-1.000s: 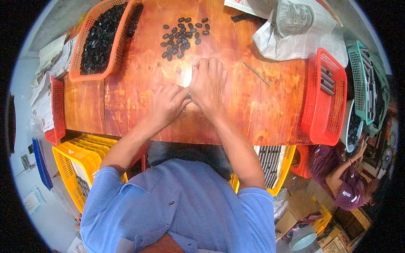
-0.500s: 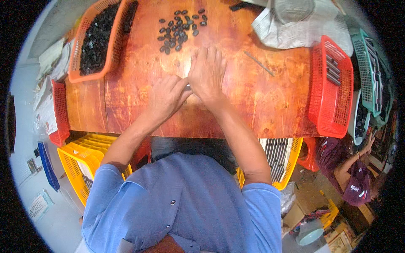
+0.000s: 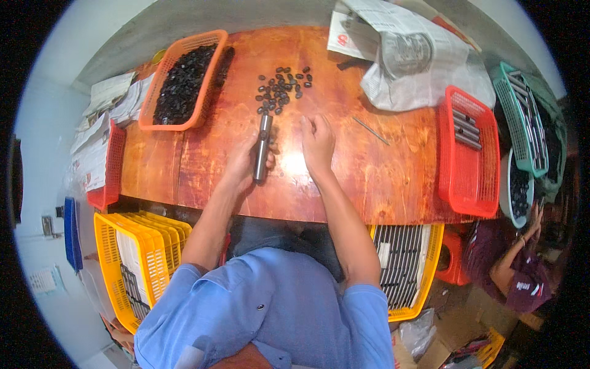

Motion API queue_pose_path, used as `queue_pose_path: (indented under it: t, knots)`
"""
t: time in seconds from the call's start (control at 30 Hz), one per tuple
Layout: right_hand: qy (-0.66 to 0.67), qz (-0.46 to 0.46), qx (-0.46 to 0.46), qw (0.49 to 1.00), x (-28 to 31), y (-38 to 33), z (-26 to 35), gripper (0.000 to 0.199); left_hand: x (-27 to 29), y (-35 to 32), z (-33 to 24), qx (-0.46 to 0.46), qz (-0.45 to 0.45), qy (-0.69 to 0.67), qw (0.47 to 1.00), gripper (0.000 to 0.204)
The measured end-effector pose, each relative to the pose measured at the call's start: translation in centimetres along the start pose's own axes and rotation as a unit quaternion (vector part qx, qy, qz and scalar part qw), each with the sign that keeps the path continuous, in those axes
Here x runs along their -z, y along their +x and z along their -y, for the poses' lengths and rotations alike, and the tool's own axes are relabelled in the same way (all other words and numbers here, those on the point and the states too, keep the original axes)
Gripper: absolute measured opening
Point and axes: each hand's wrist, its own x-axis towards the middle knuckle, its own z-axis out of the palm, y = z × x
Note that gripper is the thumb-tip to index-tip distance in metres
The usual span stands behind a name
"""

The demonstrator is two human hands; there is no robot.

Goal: The person repeatedly picks up small dark seeds from a wooden table, places each seed into a cylindrical metal tool, and presses the tool to process the seed. Processed seeds are placed into a yellow basket. Another person works nearby at a separate station.

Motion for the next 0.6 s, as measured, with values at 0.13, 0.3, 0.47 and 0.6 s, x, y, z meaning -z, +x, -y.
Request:
queue_pose_path:
  t: [0.13,0.3,0.47,0.6]
  knots:
    - [-0.011,0.010,0.011,1.000,0.2,-0.2,1.4,0.023,0.2,-0.4,0.4,0.047,0.047,-0.139,0.988,0.042]
    - [-0.013,0.084,-0.009,0.996,0.6,-0.3,0.9,0.020,1.5,0.4,1.4,-0.001,0.043,-0.114,0.993,0.041]
    - [-0.014,0.250,0.069,0.966,3.1,-1.8,4.0,0.023,1.9,0.1,2.0,-0.033,0.032,-0.122,0.991,0.037]
    - [-0.104,0.322,0.149,0.929,3.6,-3.1,4.2,0.022,2.0,0.0,2.3,-0.059,0.053,-0.110,0.991,0.036]
